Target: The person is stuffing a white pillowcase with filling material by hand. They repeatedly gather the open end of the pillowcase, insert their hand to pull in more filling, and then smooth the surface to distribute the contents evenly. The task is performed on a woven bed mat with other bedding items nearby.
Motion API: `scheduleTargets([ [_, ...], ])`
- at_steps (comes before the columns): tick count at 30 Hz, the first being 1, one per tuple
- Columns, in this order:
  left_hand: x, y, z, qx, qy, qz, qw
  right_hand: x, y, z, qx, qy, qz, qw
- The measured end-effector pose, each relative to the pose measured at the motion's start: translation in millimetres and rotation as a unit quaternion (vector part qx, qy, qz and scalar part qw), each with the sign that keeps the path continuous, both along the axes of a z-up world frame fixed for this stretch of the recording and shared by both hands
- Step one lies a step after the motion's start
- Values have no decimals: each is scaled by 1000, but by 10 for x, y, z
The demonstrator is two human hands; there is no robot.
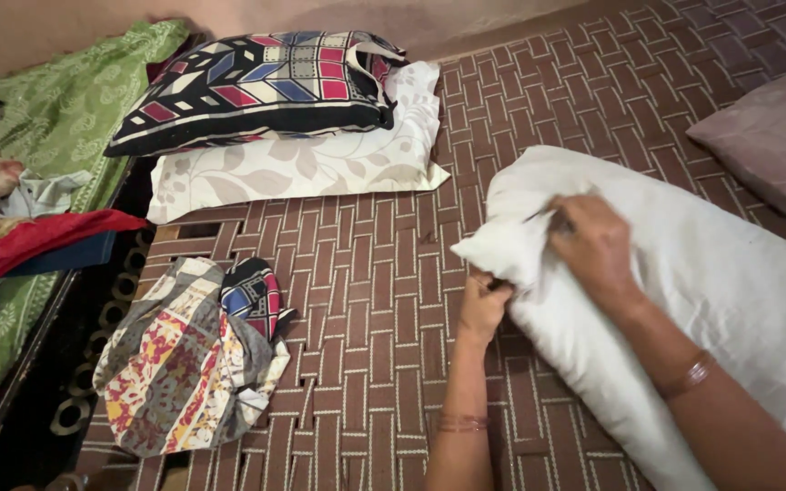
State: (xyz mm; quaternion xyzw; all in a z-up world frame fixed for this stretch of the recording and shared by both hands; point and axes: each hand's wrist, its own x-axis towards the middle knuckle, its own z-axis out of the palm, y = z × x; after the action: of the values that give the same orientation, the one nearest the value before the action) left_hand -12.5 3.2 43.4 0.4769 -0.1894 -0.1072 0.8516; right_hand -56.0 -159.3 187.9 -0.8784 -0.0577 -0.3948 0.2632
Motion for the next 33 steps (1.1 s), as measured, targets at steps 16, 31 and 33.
scheduleTargets([
  [16,240,-50,-716,52,97,93,990,7,-56,-400,118,181,195,957],
  [31,-61,18,0,34,39,53,997,-63,-213,-25,198,122,-17,972],
  [33,-65,27,55,46,38,135,989,-25,-338,-38,307,220,20,926],
])
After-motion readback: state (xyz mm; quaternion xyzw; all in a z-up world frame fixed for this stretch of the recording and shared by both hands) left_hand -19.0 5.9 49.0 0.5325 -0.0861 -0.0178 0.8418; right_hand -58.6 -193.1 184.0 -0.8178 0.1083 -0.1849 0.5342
